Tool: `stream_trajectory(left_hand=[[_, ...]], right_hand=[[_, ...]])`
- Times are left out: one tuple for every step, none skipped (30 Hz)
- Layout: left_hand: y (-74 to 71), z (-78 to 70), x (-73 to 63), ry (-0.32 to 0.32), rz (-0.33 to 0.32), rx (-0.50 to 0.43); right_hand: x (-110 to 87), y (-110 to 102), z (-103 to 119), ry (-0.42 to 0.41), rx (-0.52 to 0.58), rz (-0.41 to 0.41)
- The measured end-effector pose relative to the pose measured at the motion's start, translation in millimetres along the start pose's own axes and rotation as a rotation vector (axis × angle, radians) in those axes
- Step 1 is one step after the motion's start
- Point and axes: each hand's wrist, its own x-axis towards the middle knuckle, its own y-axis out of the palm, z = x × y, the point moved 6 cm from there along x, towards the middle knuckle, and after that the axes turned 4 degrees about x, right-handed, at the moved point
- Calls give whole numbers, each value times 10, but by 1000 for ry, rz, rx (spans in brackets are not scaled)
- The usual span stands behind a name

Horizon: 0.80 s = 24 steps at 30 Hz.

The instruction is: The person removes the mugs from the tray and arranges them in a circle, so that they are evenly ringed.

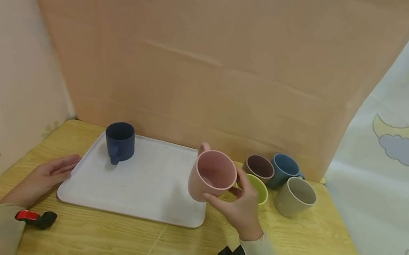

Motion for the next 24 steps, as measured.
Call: stream_trajectory(left_hand=[[5,2,1,-8,-3,1],[7,1,3,-12,-5,0],[8,-1,4,-11,-4,-1],[7,-1,5,-11,-4,1],[6,-2,5,-10,-4,3],[6,-2,3,-12,-7,2],[2,-5,0,-9,-5,3],[-4,-5,-3,-9,-7,6],[-10,-4,-8,-10,-8,8],[-12,-3,-10,-14,-10,9],[-13,-3,-12,-16,-11,10],[-16,-1,-13,-19,-11,9],[-18,-1,-13,-21,-11,12],[-21,-1,-12,-21,-12,14],[-22,-2,-7,-19,-9,15],[-22,-3,-6,-21,-10,16],[-22,-5,-4,-21,-7,15],[-24,-5,-3,-23,-7,15],[-23,-5,-4,-24,-7,17],[-22,-2,-1,-27,-5,14],[-19,2,1,-35,-3,14],[-18,5,-3,-38,-6,15],[-14,9,-1,-44,-6,16],[-11,11,0,-49,-6,16]], right_hand=[[-20,-65,13,0,1,-11],[-36,-130,28,-2,7,-20],[-50,-193,47,-7,13,-28],[-65,-254,64,-9,19,-37],[-79,-311,81,-10,23,-43],[-93,-364,93,-9,23,-48],[-105,-415,106,-10,18,-54],[-115,-460,119,-11,16,-56],[-128,-504,131,-11,12,-62],[-146,-550,140,-13,12,-67],[-162,-597,150,-16,17,-74],[-180,-645,161,-17,17,-80],[-196,-694,173,-19,17,-87],[-211,-742,186,-26,18,-91],[-222,-792,202,-31,17,-98],[-231,-842,217,-32,7,-101],[-239,-893,233,-30,-5,-108],[-245,-945,247,-32,-19,-113],[-249,-997,262,-48,-13,-118],[-256,-1048,275,-56,-27,-124],[-269,-1102,282,-57,-44,-135],[-282,-1156,284,-67,-43,-146],[-299,-1209,287,-70,-59,-159],[-317,-1261,285,-63,-67,-172]])
